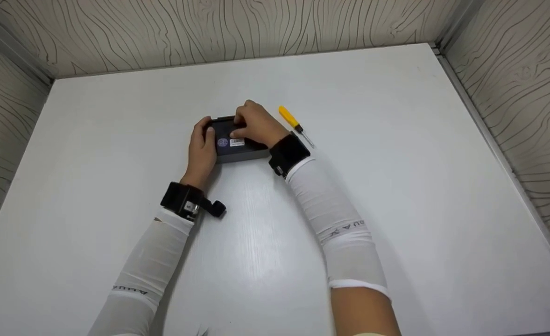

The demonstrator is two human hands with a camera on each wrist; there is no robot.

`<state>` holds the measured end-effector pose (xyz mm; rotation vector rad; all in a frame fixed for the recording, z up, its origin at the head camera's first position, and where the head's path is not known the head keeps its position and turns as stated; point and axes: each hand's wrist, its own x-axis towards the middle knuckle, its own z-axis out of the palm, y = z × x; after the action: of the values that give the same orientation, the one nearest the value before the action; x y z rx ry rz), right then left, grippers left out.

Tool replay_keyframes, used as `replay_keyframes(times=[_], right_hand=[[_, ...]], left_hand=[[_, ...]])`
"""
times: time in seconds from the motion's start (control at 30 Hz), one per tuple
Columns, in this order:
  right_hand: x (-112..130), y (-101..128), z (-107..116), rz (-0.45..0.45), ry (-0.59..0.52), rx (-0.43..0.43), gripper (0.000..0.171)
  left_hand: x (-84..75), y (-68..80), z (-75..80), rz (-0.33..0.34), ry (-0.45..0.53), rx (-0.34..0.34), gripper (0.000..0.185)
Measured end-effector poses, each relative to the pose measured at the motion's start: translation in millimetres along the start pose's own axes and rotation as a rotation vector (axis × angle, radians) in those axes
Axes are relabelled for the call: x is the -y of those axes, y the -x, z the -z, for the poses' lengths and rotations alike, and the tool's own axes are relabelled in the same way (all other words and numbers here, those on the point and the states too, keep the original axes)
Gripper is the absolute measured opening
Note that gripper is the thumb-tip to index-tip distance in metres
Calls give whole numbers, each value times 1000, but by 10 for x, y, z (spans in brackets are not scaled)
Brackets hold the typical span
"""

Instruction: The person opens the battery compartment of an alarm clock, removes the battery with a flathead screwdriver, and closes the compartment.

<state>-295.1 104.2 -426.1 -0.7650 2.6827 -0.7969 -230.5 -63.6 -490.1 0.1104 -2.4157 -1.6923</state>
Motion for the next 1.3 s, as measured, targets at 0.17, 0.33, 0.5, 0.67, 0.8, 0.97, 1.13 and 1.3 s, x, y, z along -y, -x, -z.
replay_keyframes(times=[0.17, 0.33, 0.5, 0.67, 0.8, 0.97, 1.13, 1.3], right_hand=[[-9, -9, 5, 4, 3, 9, 37], [-19, -6, 12, 13, 2, 26, 35], [-20, -5, 24, 25, -4, 37, 35], [-18, -3, 35, 45, 1, 35, 35], [-25, -4, 33, 44, 14, 33, 35], [-30, -9, 33, 41, 26, 34, 36], [-23, -8, 35, 43, 31, 32, 35], [-12, -11, 48, 32, 34, 45, 35]], left_hand=[[-3, 1, 4, -9, 2, 1, 44], [6, 11, -7, -16, -3, -5, 44], [12, 18, -5, -27, -15, 0, 43], [8, 11, -2, -53, -31, 4, 43], [9, 5, -9, -53, -33, 2, 42], [15, -2, -13, -44, -29, 0, 41], [14, -4, -13, -37, -26, 1, 41], [15, -8, -11, -39, -37, 1, 41]])
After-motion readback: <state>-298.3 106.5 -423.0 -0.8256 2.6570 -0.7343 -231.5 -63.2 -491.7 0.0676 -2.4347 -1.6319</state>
